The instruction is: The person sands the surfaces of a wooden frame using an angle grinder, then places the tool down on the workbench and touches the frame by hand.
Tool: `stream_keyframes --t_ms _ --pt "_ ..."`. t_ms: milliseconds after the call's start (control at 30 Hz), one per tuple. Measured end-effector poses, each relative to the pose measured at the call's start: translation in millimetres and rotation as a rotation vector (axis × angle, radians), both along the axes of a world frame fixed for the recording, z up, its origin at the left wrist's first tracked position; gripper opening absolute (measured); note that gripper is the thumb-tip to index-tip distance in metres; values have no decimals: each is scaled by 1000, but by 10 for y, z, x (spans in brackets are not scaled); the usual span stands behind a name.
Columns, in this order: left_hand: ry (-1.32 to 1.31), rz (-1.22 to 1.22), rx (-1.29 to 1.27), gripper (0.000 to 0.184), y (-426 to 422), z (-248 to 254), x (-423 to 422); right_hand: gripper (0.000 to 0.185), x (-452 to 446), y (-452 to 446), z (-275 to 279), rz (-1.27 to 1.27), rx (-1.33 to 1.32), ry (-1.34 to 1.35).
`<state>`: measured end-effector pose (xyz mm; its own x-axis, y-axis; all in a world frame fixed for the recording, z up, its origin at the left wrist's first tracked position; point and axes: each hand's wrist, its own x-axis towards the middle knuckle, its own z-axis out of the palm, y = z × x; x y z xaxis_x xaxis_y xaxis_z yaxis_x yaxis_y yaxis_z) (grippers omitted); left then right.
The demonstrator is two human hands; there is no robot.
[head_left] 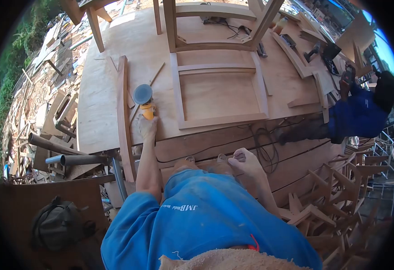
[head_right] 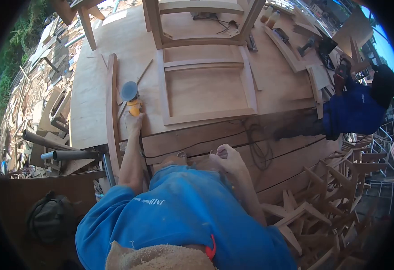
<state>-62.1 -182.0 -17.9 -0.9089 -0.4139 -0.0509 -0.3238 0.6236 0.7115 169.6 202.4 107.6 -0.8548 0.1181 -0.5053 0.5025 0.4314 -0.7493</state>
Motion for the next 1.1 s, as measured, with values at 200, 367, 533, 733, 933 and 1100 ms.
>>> stream_keyframes --t_ms 200,367,533,733,933,1100 --pt "-35 3 -91 67 -29 -170 -63 52 127 76 36 -22 1 -48" --pt "-26 2 -103 70 -10 -197 -77 49 240 157 75 -46 19 -54" --pt "-53 6 -123 73 9 -175 -35 52 302 255 63 -66 -20 -95" --pt "-108 0 -170 79 27 -171 118 57 269 400 9 27 27 -103" --pt "-98 -21 -214 86 29 -205 181 61 220 459 45 54 34 -142" --pt "-146 -51 -205 95 13 -156 183 63 224 452 167 58 62 -176"
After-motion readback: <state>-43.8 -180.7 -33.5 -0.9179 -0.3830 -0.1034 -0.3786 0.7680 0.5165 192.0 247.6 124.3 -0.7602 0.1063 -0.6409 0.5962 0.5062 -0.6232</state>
